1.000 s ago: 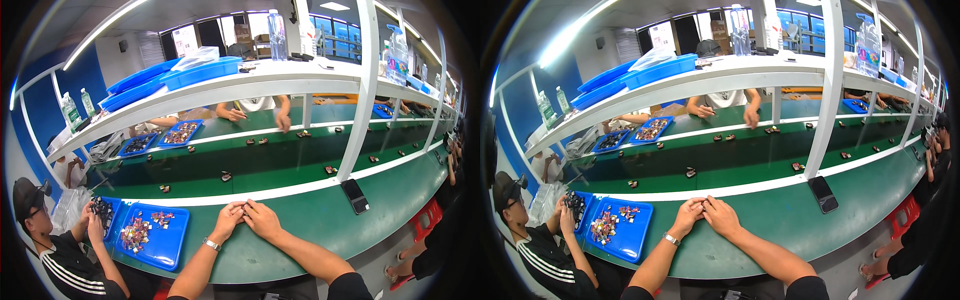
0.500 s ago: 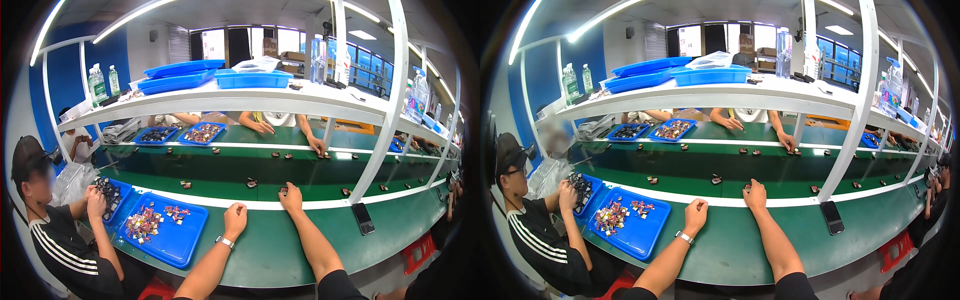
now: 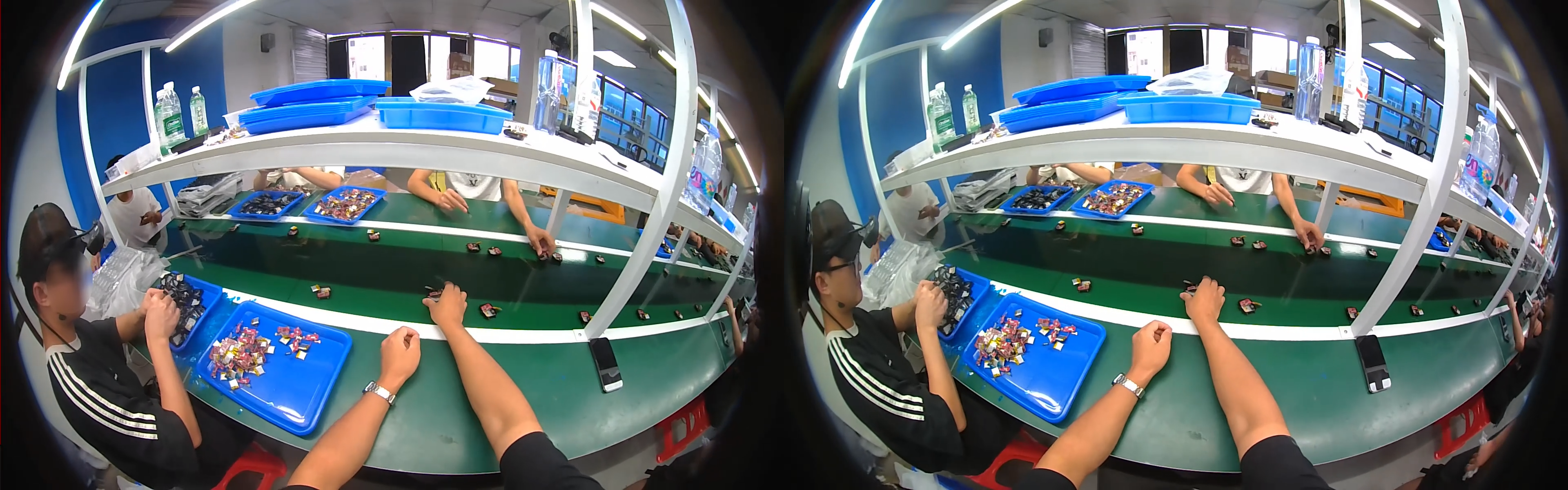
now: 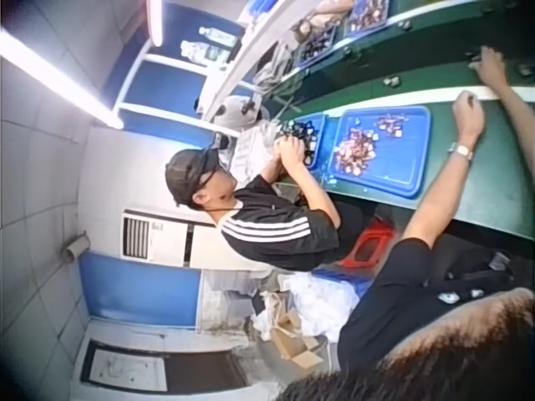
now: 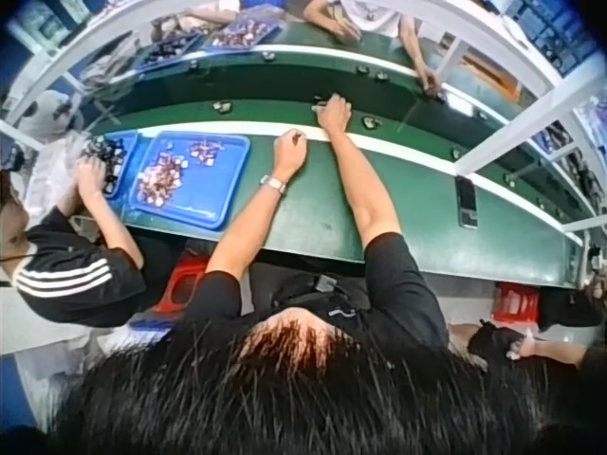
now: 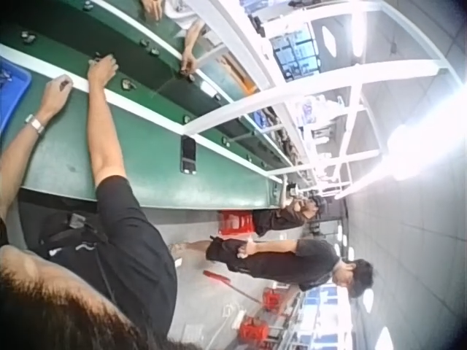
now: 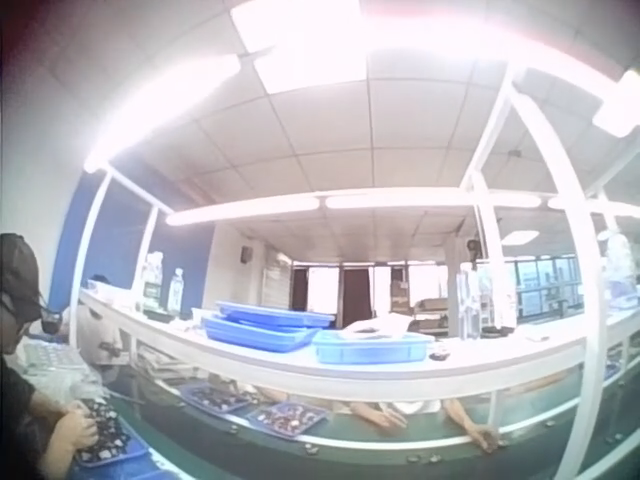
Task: Assembling small electronic parts on a production line.
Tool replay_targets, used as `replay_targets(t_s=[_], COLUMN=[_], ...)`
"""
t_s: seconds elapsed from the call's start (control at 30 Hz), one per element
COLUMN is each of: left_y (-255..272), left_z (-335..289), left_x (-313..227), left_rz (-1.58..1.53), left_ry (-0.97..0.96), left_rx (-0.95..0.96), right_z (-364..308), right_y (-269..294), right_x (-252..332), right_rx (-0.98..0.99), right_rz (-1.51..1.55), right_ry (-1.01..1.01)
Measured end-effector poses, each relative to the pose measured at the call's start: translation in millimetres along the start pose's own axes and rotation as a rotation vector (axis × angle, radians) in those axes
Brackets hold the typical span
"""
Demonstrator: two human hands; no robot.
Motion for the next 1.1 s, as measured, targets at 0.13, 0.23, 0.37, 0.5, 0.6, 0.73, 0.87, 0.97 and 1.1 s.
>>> replay_targets(t_s=[0.13,0.23,0.37,0.5,0.6,0.73,0.87,0.97,1.1], left_y=[3.1,6.7,6.4,2.3,1.4,0.4,0.9,1.4,1.2], left_z=[-1.9,-1.1,3.2,2.7,-0.9,-0.9,-3.7,-5.1,-7.4], left_x=[-0.8,-0.9,4.0,2.8,3.2,1.9,-1.3,-6.1,-12.8], left_rz=[0.008,0.032,0.021,-0.004,0.053,0.034,0.055,0.088,0.292], left_ry=[-0.004,0.006,-0.036,-0.03,-0.024,-0.035,-0.018,-0.015,-0.086], left_rx=[-0.005,-0.018,-0.007,-0.003,0.024,0.036,0.078,0.12,0.218], right_z=[-12.1,-48.3,-100.7,-116.1,-137.0,-138.3,-148.7,-145.9,-139.4], right_y=[19.3,41.1,83.1,95.0,100.4,101.4,108.5,102.3,88.5], right_x=[-25.1,-37.6,-37.3,-55.4,-55.6,-50.6,-25.2,-28.7,-43.0], right_rx=[0.152,0.387,0.463,0.403,0.403,0.566,0.506,0.45,0.492], right_rz=[0.322,0.601,0.412,0.426,0.275,0.345,0.075,0.118,0.255], right_ry=[0.191,0.26,0.397,0.32,0.464,0.42,0.466,0.432,0.505])
Point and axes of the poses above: each hand's wrist, its own z-axis towards the middle knuckle, its own y-axis out of the back of the hand, x = y × z, the point moved 3 cm from there along z, towards the middle knuckle, and after that the axes turned 7 degrees about x, right-handed, at the moved point
